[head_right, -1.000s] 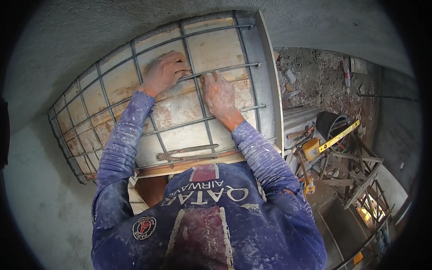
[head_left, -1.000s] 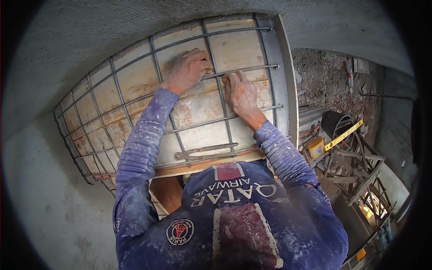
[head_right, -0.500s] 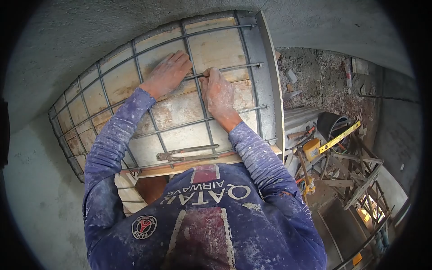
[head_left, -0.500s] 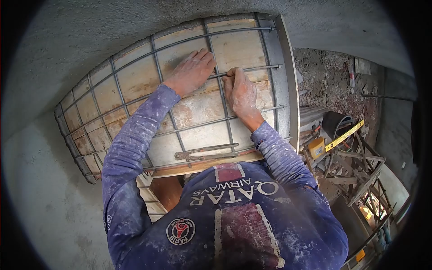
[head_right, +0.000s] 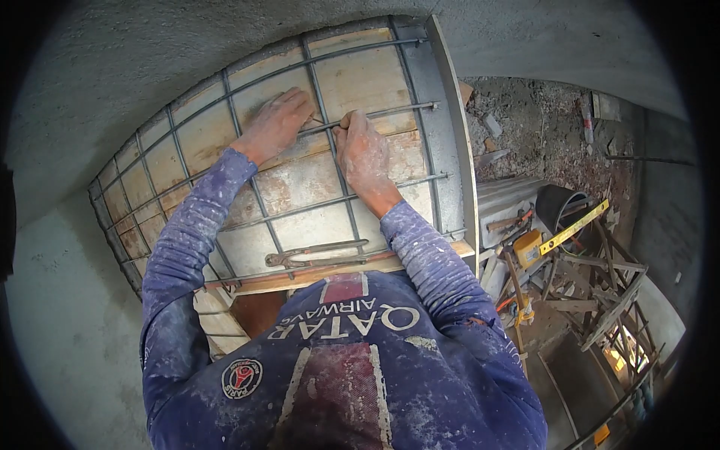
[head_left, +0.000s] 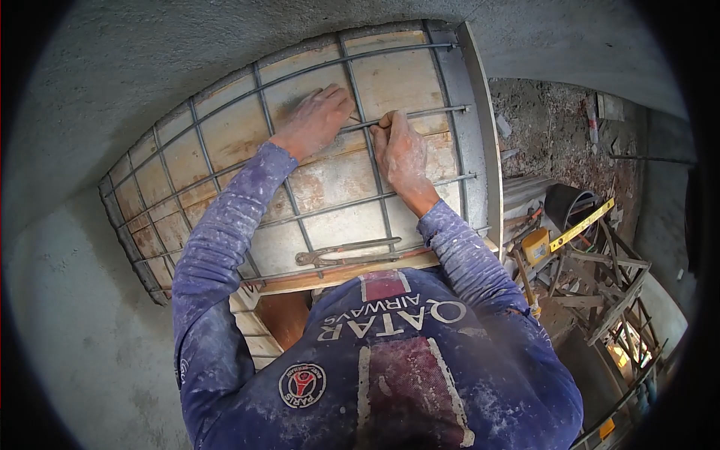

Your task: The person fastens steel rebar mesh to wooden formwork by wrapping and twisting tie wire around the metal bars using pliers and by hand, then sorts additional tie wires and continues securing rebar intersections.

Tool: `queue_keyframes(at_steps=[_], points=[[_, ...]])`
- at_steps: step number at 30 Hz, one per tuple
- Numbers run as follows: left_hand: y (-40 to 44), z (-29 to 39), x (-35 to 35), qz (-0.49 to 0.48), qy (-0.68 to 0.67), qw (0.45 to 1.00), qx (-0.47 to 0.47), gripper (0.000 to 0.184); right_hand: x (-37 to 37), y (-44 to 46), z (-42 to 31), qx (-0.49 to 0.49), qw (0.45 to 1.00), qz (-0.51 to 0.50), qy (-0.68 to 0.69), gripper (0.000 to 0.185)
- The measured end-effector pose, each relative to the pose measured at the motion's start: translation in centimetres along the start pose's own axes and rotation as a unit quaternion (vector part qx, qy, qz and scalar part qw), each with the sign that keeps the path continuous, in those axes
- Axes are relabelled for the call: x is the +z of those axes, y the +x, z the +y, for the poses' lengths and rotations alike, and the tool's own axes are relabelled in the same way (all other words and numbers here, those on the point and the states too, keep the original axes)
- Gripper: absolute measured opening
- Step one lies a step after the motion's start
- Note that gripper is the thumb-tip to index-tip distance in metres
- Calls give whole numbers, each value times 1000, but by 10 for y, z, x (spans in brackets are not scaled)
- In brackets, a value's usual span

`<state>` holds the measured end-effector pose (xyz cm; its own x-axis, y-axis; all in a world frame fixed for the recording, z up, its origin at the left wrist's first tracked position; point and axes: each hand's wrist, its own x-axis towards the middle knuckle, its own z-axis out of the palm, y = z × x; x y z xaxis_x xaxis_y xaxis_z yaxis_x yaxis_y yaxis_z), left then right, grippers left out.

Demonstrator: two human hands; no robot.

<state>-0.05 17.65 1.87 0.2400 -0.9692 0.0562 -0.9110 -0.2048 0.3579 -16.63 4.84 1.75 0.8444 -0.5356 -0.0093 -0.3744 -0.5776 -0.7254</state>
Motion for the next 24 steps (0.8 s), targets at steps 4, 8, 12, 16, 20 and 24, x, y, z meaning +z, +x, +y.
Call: queue_keyframes(at_steps=[4,8,12,16,20,24], points=[[7,14,-9,-45,57,997,-15,15,0,1,1,-8,1000,2,-3,19],[5,28,-5,-23,0,995,-100,8,0,2,1,4,1000,-17,3,19],[7,34,-13,-37,-161,962,-218,13,-3,5,-2,14,1000,-20,-4,20],[1,47,-9,77,-349,888,-291,27,-8,6,-6,20,999,-33,-7,21],[-2,54,3,125,-406,845,-326,29,-15,9,-11,16,998,-55,12,22],[-7,50,7,138,-411,853,-289,29,-17,7,-12,7,998,-62,-25,21]])
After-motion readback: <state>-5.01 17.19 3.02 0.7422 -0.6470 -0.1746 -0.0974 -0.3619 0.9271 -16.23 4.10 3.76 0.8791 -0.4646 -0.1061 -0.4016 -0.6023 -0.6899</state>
